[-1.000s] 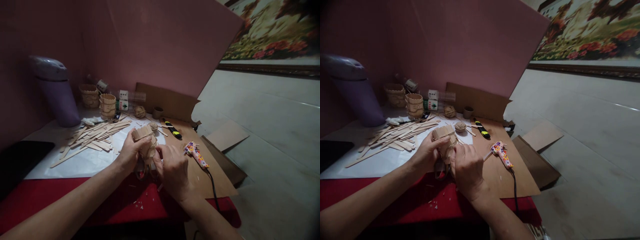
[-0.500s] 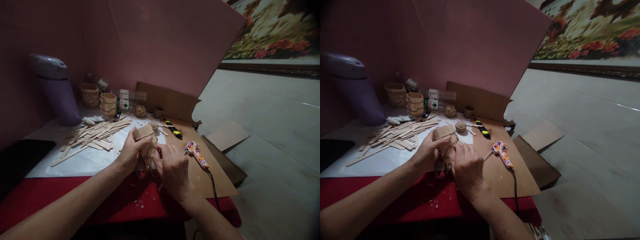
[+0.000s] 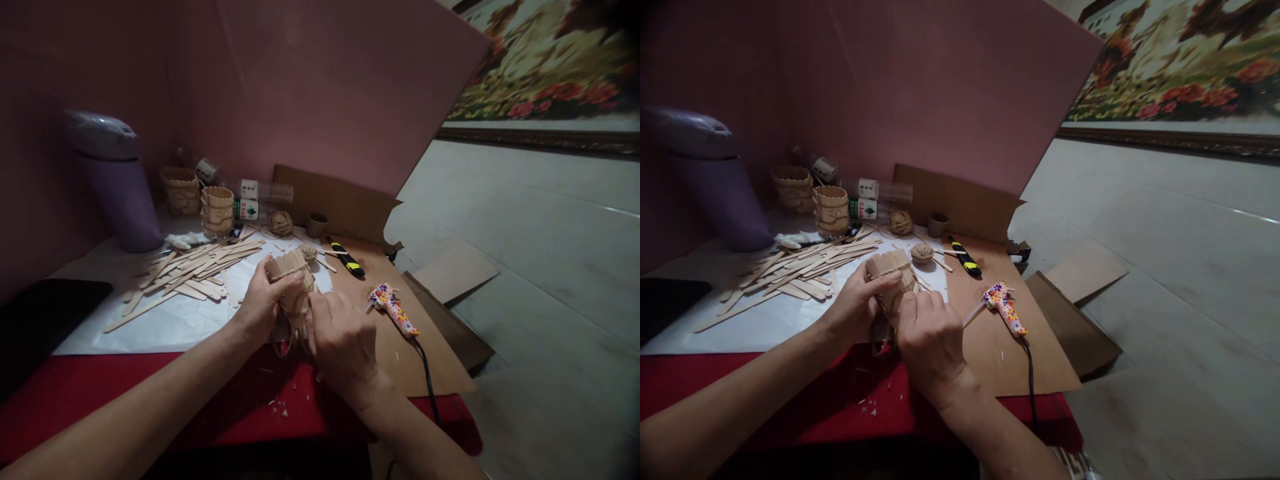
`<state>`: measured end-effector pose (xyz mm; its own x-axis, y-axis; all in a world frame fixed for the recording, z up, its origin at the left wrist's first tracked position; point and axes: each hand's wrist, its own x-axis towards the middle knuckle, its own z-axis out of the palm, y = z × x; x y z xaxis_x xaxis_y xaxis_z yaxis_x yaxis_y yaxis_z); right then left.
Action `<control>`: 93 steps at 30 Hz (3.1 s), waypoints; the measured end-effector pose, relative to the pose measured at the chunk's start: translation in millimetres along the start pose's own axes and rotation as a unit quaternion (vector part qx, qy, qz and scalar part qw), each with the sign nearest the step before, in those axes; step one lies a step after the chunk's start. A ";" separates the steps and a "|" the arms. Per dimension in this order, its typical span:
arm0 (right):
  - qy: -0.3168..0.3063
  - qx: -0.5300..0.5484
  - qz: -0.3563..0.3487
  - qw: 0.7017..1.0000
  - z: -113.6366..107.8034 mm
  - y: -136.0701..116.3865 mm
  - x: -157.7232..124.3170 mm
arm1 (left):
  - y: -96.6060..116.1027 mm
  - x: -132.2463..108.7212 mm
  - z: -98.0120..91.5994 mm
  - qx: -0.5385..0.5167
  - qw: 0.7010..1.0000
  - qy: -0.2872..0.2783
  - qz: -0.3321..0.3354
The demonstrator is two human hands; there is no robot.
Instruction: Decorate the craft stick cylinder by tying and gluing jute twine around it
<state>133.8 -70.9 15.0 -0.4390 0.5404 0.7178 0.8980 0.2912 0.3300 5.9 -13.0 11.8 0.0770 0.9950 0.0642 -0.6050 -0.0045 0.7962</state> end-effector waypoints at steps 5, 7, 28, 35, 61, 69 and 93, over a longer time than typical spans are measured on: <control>0.020 -0.019 -0.036 0.999 -2.0 -6.4 -4.4 | 0.4 0.0 -0.3 -0.006 1.000 0.004 0.002; 0.014 -0.017 -0.036 0.999 -2.8 -7.5 -5.8 | 1.6 -0.2 0.1 -0.011 1.000 0.008 -0.003; 0.035 0.082 -0.001 0.996 -6.9 2.0 -6.0 | 14.6 -6.3 7.2 -0.056 0.995 -0.004 -0.084; 0.031 0.125 0.018 0.991 -10.2 3.7 -7.6 | 17.0 -8.0 8.9 -0.046 0.995 0.002 -0.090; 0.033 0.124 0.019 0.992 -4.7 11.1 -3.7 | 16.4 -8.4 7.3 -0.052 0.995 -0.022 -0.086; 0.057 0.316 0.163 0.933 0.9 22.6 8.9 | 18.3 -5.0 6.6 -0.078 0.991 -0.040 -0.103; 0.045 0.246 0.021 0.968 12.5 29.7 16.3 | 15.8 -2.4 1.9 -0.067 0.993 -0.046 -0.085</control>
<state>152.9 -43.6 28.9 -0.3780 0.4956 0.7819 0.7821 0.6229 -0.0167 -2.3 -15.6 25.4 0.2552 0.9669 -0.0049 -0.6770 0.1823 0.7130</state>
